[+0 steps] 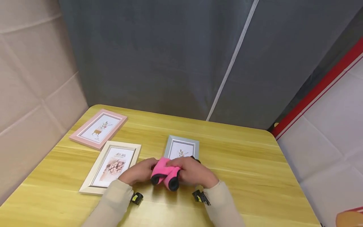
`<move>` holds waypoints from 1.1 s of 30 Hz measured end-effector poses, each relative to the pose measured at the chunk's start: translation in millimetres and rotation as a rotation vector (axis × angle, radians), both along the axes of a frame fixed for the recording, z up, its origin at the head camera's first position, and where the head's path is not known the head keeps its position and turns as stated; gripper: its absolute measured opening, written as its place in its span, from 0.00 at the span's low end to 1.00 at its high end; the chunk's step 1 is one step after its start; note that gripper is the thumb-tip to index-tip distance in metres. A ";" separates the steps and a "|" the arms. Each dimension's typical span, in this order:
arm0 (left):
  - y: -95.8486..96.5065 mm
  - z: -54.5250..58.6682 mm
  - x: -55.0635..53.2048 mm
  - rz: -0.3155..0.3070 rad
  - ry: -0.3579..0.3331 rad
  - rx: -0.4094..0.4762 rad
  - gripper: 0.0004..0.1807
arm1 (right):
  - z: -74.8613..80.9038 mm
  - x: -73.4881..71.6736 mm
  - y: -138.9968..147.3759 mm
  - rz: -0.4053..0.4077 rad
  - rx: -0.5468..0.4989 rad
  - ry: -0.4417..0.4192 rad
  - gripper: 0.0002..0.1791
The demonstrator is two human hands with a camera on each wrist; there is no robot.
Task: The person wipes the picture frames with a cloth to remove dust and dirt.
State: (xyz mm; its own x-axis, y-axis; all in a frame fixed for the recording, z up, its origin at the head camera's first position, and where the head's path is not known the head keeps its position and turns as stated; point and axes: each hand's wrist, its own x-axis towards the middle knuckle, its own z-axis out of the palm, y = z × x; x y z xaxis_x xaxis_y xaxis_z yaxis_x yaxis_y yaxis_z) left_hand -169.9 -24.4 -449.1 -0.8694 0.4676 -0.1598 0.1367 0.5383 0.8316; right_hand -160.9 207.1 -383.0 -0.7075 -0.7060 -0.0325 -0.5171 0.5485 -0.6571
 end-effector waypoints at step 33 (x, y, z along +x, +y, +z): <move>1.2 3.9 4.7 0.000 0.032 -0.029 0.22 | 5.3 -4.0 -1.9 0.018 0.090 0.035 0.15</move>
State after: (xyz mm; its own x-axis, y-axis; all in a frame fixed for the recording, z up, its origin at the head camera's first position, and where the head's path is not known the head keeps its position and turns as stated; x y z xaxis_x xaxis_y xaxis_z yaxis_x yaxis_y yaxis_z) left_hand -165.2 -23.3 -445.2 -0.8741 0.4633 -0.1457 0.1628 0.5622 0.8108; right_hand -164.9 205.3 -377.7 -0.6968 -0.7137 -0.0716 -0.5493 0.5951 -0.5866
